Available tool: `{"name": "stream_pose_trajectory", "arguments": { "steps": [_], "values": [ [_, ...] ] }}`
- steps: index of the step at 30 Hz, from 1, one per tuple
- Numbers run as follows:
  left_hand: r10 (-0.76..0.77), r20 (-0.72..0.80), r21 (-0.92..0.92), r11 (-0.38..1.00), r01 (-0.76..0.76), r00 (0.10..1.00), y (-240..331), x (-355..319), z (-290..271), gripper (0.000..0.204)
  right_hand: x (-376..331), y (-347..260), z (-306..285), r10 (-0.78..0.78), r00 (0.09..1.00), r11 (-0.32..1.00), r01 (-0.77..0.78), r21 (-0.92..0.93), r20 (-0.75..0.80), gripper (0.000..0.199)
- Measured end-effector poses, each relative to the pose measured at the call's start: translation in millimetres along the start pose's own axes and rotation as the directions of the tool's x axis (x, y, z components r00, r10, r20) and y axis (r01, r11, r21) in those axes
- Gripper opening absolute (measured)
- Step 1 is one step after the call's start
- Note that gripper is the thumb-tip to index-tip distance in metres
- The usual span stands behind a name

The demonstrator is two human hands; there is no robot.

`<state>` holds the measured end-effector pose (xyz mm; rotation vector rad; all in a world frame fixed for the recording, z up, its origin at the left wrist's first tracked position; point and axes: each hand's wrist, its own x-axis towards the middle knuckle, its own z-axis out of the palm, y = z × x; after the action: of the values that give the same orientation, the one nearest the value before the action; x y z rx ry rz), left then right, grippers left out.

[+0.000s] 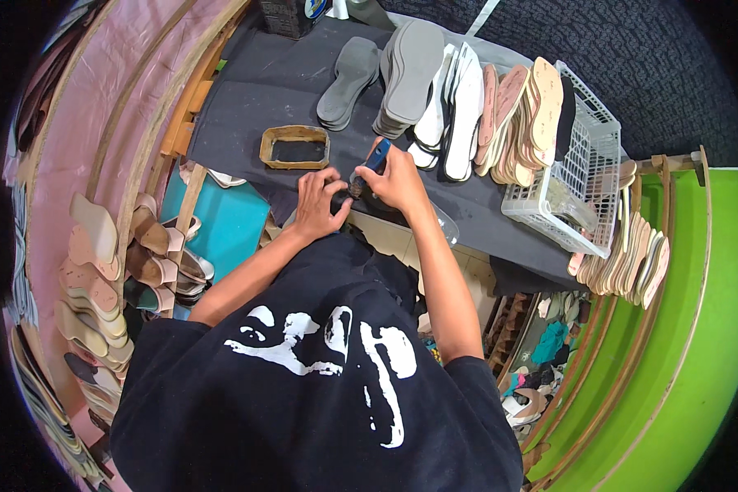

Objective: Applying adhesive to shoe insoles or components using a small brush.

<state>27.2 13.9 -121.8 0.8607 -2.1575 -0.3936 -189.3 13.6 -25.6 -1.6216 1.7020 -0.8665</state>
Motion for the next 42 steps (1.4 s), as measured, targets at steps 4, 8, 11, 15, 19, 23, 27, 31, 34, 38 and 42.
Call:
{"name": "stream_pose_trajectory", "arguments": {
  "steps": [4,8,11,15,19,23,27,31,34,38,42],
  "values": [
    [0.186,0.158,-0.060,0.982,-0.178,0.970,16.5,-4.3,-13.0,0.035,6.9,-0.1,-0.9,0.045,0.998,0.998,-0.047,0.041,0.040,0.032],
    [0.204,0.253,-0.074,0.979,-0.192,0.946,19.9,-2.3,-12.7,0.048,10.6,-10.4,-2.0,-0.023,0.998,1.000,0.025,-0.017,0.065,0.034],
    [0.194,0.287,-0.030,0.981,-0.194,0.938,18.8,-3.1,-9.7,0.052,9.6,-10.4,-0.6,0.026,0.998,1.000,-0.027,0.014,0.055,0.036],
    [0.216,0.305,0.019,0.972,-0.233,0.928,19.1,-3.8,-6.7,0.057,8.8,-17.7,-4.0,-0.098,0.994,0.994,0.100,-0.044,0.043,0.036],
    [0.174,0.360,0.038,0.979,-0.200,0.917,19.5,-3.4,-7.1,0.059,12.3,-19.4,-5.6,-0.155,0.987,0.986,0.152,-0.072,-0.048,0.031],
    [0.168,0.344,0.017,0.983,-0.185,0.924,19.5,-4.0,-6.5,0.057,10.2,-20.1,-3.3,-0.216,0.975,0.974,0.219,-0.060,0.046,0.030],
    [0.167,0.362,0.021,0.982,-0.187,0.917,14.4,-6.4,-2.7,0.058,9.4,-19.8,-2.0,-0.224,0.973,0.972,0.227,-0.056,0.045,0.028],
    [0.182,0.392,0.024,0.978,-0.207,0.902,13.3,-4.0,-6.7,0.058,9.6,-19.8,-1.6,-0.280,0.959,0.956,0.283,-0.078,0.042,0.027],
    [0.163,0.491,0.041,0.977,-0.210,0.855,12.0,1.2,-10.8,0.061,11.3,-20.9,3.8,-0.217,0.976,0.972,0.216,-0.098,-0.008,0.028],
    [0.154,0.519,-0.018,0.985,-0.170,0.841,9.0,7.6,-13.8,0.058,3.2,-20.9,-5.9,-0.162,0.986,0.983,0.164,-0.082,0.036,0.028],
    [0.131,0.540,-0.047,0.991,-0.126,0.832,6.7,14.3,-18.5,0.055,-28.6,-3.1,-23.2,-0.071,0.962,0.980,0.018,-0.197,-0.265,0.025]
  ]
}}
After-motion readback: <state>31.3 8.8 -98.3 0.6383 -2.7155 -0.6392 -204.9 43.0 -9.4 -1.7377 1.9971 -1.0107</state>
